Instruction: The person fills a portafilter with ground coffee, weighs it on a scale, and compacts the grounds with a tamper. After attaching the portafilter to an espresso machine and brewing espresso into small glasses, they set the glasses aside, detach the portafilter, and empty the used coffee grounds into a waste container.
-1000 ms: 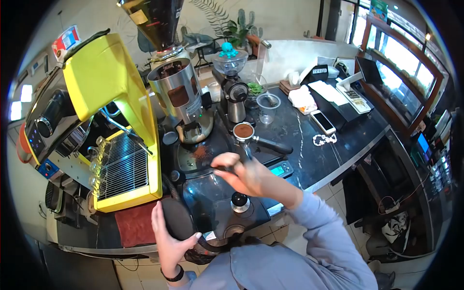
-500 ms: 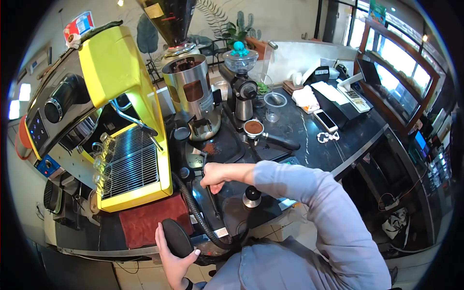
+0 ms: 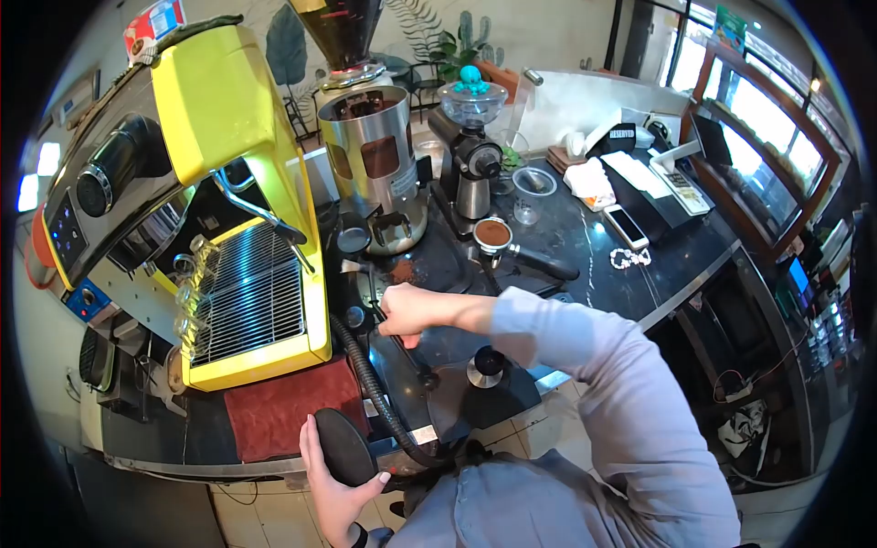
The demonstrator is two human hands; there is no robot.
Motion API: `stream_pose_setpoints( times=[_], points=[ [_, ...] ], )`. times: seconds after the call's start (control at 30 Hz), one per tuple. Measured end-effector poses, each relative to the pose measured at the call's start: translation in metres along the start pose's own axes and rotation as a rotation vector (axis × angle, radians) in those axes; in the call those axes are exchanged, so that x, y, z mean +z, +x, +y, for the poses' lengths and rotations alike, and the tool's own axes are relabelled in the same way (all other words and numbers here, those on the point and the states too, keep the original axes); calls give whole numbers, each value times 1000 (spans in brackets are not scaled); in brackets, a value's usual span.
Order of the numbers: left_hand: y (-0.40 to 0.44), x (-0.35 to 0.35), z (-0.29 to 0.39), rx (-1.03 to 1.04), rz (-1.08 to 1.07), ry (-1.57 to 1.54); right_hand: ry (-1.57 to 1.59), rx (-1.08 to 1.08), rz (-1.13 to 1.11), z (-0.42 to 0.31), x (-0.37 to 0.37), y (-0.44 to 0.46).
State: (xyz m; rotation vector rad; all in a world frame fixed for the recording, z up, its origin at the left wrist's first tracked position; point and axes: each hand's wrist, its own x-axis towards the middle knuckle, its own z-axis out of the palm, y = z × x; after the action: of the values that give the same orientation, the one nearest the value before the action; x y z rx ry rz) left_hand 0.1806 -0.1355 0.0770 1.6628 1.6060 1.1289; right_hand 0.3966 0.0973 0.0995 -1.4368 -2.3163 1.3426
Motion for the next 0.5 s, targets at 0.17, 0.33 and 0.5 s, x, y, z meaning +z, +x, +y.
stream_pose_setpoints(
  times=[0.17,0.33,0.5],
  points=[
    [3,1,2,20,-12,29,-344,-576,272,-28,-17,-64],
    [3,-1,6,6,9,30,-653,-818,130,14,-22,-41],
    [1,-2,8,-14,25,-34,-888,-760,146,58,7,9]
  ],
)
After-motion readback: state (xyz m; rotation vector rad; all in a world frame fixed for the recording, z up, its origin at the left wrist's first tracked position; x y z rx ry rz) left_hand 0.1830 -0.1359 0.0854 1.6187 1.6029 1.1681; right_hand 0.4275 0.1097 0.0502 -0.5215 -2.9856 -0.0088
